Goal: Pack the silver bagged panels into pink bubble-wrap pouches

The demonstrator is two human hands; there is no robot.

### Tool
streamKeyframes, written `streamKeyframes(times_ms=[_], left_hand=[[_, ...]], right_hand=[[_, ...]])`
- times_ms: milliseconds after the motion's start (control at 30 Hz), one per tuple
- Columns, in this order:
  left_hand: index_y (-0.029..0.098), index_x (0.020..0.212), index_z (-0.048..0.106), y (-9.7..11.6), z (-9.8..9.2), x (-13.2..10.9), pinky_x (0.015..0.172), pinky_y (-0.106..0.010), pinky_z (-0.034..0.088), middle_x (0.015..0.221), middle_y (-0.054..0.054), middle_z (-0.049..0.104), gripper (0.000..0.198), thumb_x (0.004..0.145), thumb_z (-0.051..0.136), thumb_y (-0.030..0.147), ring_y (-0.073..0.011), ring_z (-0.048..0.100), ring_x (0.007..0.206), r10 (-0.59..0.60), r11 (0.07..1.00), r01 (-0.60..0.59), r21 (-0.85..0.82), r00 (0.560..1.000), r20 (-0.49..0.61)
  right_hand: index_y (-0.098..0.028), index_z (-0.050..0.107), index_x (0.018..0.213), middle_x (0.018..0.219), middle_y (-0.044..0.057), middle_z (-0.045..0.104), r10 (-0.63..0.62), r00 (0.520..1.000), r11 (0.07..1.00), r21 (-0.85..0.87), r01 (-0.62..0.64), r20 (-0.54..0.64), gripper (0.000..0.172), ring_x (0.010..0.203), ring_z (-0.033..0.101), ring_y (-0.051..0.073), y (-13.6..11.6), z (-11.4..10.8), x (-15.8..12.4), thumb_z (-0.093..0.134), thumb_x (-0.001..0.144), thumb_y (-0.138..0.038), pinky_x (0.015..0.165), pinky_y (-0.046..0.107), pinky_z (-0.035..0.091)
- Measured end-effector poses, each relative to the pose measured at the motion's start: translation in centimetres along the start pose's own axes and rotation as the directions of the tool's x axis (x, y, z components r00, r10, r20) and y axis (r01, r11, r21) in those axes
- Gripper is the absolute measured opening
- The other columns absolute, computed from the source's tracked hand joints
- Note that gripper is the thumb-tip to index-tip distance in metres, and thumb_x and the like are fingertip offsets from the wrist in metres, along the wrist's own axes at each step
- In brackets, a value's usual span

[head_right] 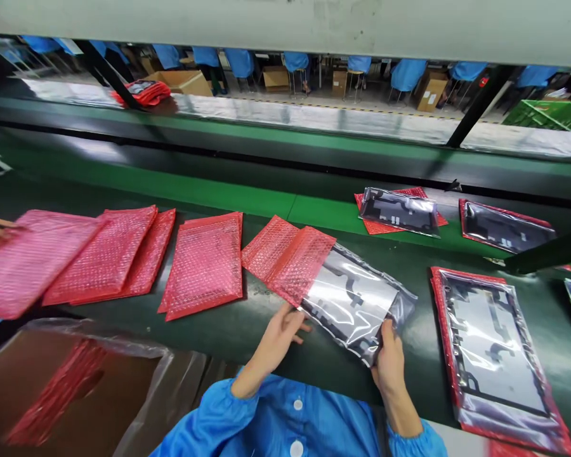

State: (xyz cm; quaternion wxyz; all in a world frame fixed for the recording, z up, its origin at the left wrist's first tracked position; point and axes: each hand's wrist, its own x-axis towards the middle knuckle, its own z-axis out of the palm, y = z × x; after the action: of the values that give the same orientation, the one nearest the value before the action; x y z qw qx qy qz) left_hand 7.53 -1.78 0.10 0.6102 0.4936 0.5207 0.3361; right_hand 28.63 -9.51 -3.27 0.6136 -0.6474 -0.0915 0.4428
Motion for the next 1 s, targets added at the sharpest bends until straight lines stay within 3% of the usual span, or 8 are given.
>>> streamKeyframes(times_ms=[67,167,233,433,600,700,800,1000], left_hand=[[0.019,0.119,0.058,-0.8,-0.5,1.0,0.070,-0.034,0.057,0.099,-0.009,0.075,0.049,0.086,0.062,0.056,-0.0210,0.072,0.080,-0.044,0.964,0.000,-0.267,0.986,-0.159],[0.019,0.109,0.064,-0.7,-2.4,2.3,0.082,-0.037,0.058,0.102,-0.008,0.075,0.043,0.081,0.066,0.051,-0.0230,0.072,0.092,-0.010,0.942,-0.106,-0.319,0.941,-0.339],[0.019,0.104,0.068,0.2,-3.9,2.4,0.092,-0.039,0.056,0.101,-0.007,0.075,0.037,0.078,0.067,0.046,-0.0249,0.070,0.100,0.060,0.967,-0.129,-0.218,0.952,-0.299],[0.023,0.101,0.071,2.5,-5.2,0.2,0.103,-0.043,0.050,0.106,-0.006,0.076,0.032,0.082,0.065,0.047,-0.0263,0.068,0.110,0.207,0.978,-0.208,0.004,0.973,-0.098],[0.020,0.100,0.067,1.3,-4.8,-1.1,0.093,-0.036,0.054,0.097,-0.007,0.074,0.039,0.095,0.046,0.051,-0.0231,0.069,0.100,0.199,0.973,-0.167,0.162,0.957,-0.212],[0.020,0.106,0.064,0.7,-5.0,-2.1,0.086,-0.033,0.054,0.094,-0.006,0.073,0.034,0.099,0.039,0.042,-0.0213,0.069,0.095,0.242,0.943,-0.167,0.287,0.938,-0.250],[0.021,0.108,0.063,0.4,-5.2,-3.7,0.083,-0.033,0.052,0.091,-0.007,0.073,0.031,0.100,0.034,0.030,-0.0224,0.069,0.091,0.269,0.868,-0.164,0.469,0.949,-0.166],[0.022,0.086,0.058,-0.4,-5.6,-8.1,0.074,-0.036,0.049,0.083,-0.010,0.071,0.034,0.099,0.027,0.024,-0.0258,0.069,0.081,0.163,0.664,-0.116,0.739,0.987,0.009]], right_hand=[[-0.025,0.069,0.098,0.098,0.008,0.077,-0.021,0.987,0.998,-0.054,0.030,0.159,0.058,0.091,0.072,0.030,0.3,-0.4,-1.2,0.074,0.068,-0.074,0.072,0.039,0.060],[-0.025,0.073,0.101,0.095,0.012,0.076,-0.068,0.895,0.995,-0.029,0.091,0.441,0.079,0.077,0.071,0.030,-1.2,-1.1,-1.6,0.068,0.057,-0.090,0.064,0.041,0.059],[-0.023,0.071,0.113,0.100,0.015,0.076,-0.090,0.849,0.991,-0.034,0.126,0.521,0.084,0.065,0.067,0.025,-2.9,-1.3,-0.8,0.060,0.064,-0.090,0.055,0.037,0.055],[-0.019,0.067,0.120,0.091,0.007,0.073,-0.073,0.799,0.868,-0.356,0.346,0.597,0.053,0.062,0.062,0.018,-4.7,2.5,0.1,0.071,0.081,-0.054,0.055,0.029,0.051],[-0.020,0.069,0.092,0.068,0.005,0.067,-0.313,0.750,0.543,-0.538,0.645,0.583,0.037,0.057,0.060,0.020,-3.9,4.8,-1.4,0.043,0.096,-0.046,0.056,0.030,0.046],[-0.022,0.062,0.081,0.061,0.006,0.065,-0.355,0.626,0.235,-0.582,0.779,0.694,0.034,0.053,0.061,0.021,-3.3,3.6,-1.6,0.034,0.096,-0.034,0.055,0.030,0.041],[-0.024,0.055,0.075,0.056,0.004,0.062,-0.250,0.539,0.044,-0.546,0.836,0.805,0.032,0.049,0.061,0.021,-2.6,1.5,-2.1,0.032,0.097,-0.028,0.051,0.029,0.034],[-0.024,0.051,0.077,0.059,0.004,0.065,-0.067,0.484,0.059,-0.480,0.875,0.873,0.033,0.050,0.064,0.021,-1.9,-1.9,-4.9,0.029,0.102,-0.027,0.051,0.030,0.035]])
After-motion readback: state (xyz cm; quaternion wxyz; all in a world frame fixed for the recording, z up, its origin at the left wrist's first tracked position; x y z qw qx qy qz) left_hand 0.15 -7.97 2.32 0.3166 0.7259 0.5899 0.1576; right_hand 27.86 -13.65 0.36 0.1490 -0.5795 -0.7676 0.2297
